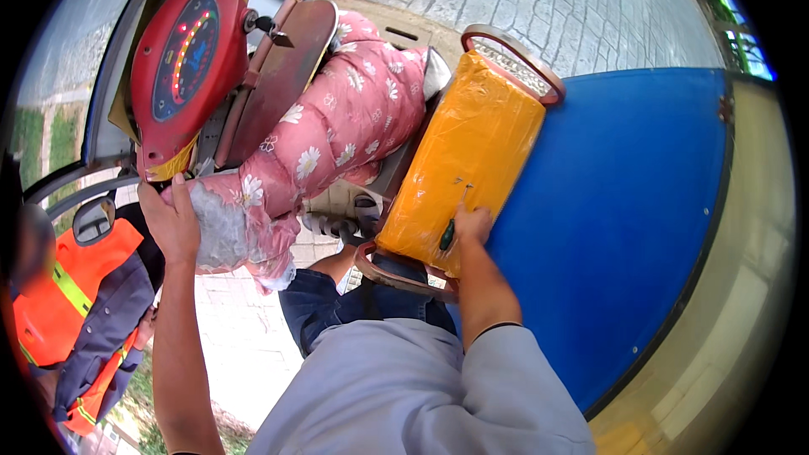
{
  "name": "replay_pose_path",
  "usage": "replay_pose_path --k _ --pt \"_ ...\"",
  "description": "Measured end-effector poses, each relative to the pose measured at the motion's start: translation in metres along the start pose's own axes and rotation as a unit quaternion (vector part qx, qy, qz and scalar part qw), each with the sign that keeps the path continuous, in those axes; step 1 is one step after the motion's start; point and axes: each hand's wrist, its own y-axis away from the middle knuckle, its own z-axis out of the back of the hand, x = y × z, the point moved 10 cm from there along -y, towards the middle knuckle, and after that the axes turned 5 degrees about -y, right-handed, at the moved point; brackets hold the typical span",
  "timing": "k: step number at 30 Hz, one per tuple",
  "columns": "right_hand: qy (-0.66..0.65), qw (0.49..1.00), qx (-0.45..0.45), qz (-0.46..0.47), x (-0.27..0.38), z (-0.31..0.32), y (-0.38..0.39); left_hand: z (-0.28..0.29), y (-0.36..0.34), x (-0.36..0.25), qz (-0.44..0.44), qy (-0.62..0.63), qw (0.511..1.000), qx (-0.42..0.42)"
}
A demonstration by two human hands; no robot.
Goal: The person uses a screwdriver to remove screws from the front panel of a red three-wheeled vehicle. They then detach the panel to expose the internal wiring and components, manipulating the wires with their hands while a coworker observes.
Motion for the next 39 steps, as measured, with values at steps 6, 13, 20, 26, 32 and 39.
replay_pose_path --k 6,13,20,26,32,39 --pt "0.020 0.997 0.066 0.023 0.050 -0.010 -0.031 0.002 0.002 0.002 -0.012 -0.019 1.000 -0.017" --pt "-0.005 0.999 0.008 0.034 0.051 -0.008 -0.024 -0.001 0.000 -0.001 -0.016 -0.005 1.000 -0.009" --pt "0.057 0.997 -0.021 0.042 0.036 -0.003 0.026 0.003 0.005 0.011 0.003 -0.058 0.998 -0.016" --pt "0.005 0.993 0.115 0.012 -0.007 -0.041 0.050 0.002 0.007 0.004 -0.034 -0.043 0.998 -0.021" --pt "-0.086 0.994 0.059 -0.032 -0.028 -0.038 0.035 0.011 0.006 -0.008 -0.071 -0.049 0.993 -0.086" --pt "-0.310 0.925 0.005 0.221 -0.023 -0.070 -0.028 0.009 0.004 -0.001 -0.081 -0.072 0.994 -0.010"
